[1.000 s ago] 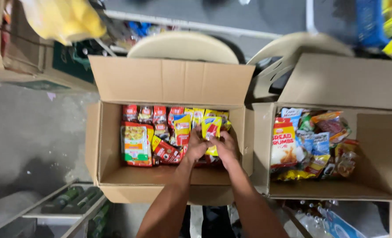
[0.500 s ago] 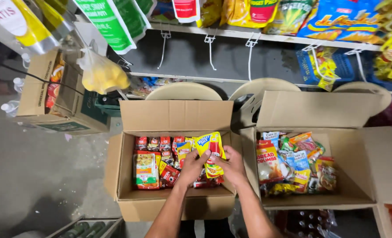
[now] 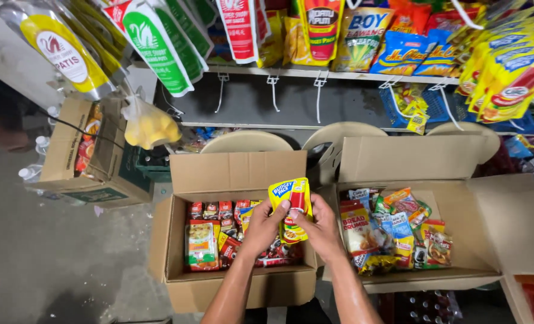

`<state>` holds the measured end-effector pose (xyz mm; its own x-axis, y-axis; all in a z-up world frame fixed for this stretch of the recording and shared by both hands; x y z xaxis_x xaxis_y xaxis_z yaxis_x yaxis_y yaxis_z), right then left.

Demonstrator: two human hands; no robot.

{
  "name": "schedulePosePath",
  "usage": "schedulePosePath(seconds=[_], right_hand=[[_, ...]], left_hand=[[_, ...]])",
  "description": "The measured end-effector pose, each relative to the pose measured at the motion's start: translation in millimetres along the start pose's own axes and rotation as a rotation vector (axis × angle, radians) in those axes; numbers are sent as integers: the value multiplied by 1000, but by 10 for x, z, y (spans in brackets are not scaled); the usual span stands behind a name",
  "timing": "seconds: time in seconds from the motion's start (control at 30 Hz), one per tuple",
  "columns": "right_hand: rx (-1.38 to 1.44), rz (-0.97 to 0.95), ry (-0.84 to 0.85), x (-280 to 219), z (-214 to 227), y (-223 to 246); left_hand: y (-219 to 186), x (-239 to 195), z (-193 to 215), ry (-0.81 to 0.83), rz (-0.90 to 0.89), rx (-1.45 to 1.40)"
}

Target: The person takes various packaged food items, including instant coffee, bread crumbs, and sauce sachets, from cardboard boxes and hangs them on metal hooks on a store shelf. The person repeatedly reaches into the boxes, selects items, and secures them onto the display rack.

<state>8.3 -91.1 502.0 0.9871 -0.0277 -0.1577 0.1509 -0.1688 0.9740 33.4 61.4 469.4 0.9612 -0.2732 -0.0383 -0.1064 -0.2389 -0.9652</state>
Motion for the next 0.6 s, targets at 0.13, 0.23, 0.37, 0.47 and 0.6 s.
schedulePosePath(seconds=[0.13, 0.23, 0.37, 0.47, 0.6], right_hand=[[-27, 144, -33, 6, 169, 184], [-134, 158, -121, 57, 419, 277], [-70, 230, -154, 51, 788, 579], [-59, 265, -174, 126, 1172, 758], [-17, 318, -165, 112, 1619, 1192]], left_hand=[[-159, 118, -256, 16, 3, -97], [-321, 215, -524, 17, -23, -28], [-345, 341, -985, 44, -38, -68], [-467, 490, -1383, 40, -115, -41], [-621, 666, -1957, 35, -222, 36]])
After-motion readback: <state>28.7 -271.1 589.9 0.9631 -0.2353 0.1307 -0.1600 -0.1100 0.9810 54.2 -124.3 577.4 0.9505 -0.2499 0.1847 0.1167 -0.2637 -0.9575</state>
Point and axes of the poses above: each hand's wrist, its own x-axis towards the middle knuckle, its own z-axis out of the back of the hand, y = z × x, the point moved 1 cm from there along x, towards the middle knuckle
